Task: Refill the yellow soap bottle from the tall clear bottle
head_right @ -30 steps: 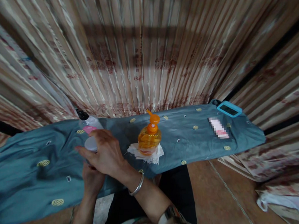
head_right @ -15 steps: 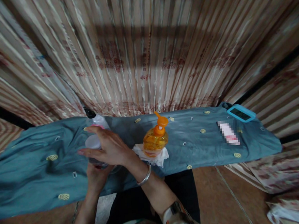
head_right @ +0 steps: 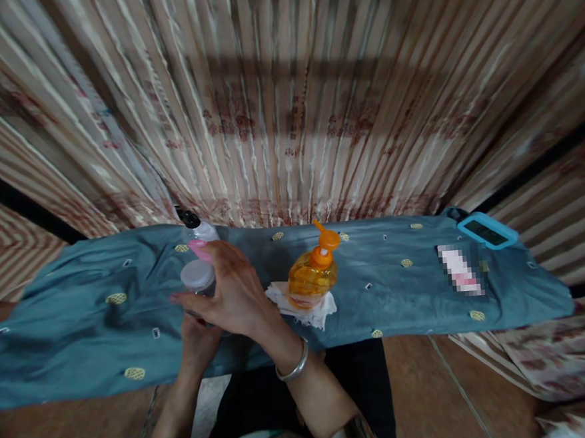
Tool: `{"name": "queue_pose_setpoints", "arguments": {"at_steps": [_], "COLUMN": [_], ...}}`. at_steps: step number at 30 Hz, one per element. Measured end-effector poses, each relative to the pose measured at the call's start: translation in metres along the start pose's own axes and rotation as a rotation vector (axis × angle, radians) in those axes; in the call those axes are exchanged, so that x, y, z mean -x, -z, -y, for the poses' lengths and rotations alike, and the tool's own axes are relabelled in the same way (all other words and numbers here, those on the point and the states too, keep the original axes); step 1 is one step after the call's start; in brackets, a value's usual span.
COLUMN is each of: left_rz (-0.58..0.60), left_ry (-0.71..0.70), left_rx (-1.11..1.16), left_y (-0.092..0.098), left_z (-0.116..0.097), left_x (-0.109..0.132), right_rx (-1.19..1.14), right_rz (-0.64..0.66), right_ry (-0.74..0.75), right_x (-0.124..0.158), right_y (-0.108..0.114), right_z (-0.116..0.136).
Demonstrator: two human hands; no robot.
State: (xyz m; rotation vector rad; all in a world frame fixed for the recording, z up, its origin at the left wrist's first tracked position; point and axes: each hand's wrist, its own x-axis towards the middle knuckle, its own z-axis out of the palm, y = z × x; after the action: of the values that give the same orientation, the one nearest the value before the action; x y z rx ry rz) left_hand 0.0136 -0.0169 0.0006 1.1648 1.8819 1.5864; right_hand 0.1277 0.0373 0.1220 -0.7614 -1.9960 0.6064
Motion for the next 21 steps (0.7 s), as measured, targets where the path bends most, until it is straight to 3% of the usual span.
{"name": "queue_pose_setpoints", "arguments": {"at_steps": [3,9,16,21], "left_rz": [0.003,0.027,0.047,0.055], "left_ry": [0.045,-0.01,0.01,0.01], "left_rx": [-0.016,0.017,-0.016,-0.043], "left_y": [0.001,0.0,0.002,0.003], "left_z": [-0.001,0.002,-0.003,-0.007], "left_x": [0.001,0.0,-0.001,-0.001], "right_rx": [0.055,-0.043,0.081,-0.007], "right_rz": [-0.065,0.154,-0.065,0.008], "right_ry": [-0.081,0.05,-0.004,0.075], "right_x": [0.0,0.001,-0.002,-0.002], "right_y": [-0.001,0.006,-0.003,-0.002], "right_z": [0.005,0.005,0.007,0.007]}}
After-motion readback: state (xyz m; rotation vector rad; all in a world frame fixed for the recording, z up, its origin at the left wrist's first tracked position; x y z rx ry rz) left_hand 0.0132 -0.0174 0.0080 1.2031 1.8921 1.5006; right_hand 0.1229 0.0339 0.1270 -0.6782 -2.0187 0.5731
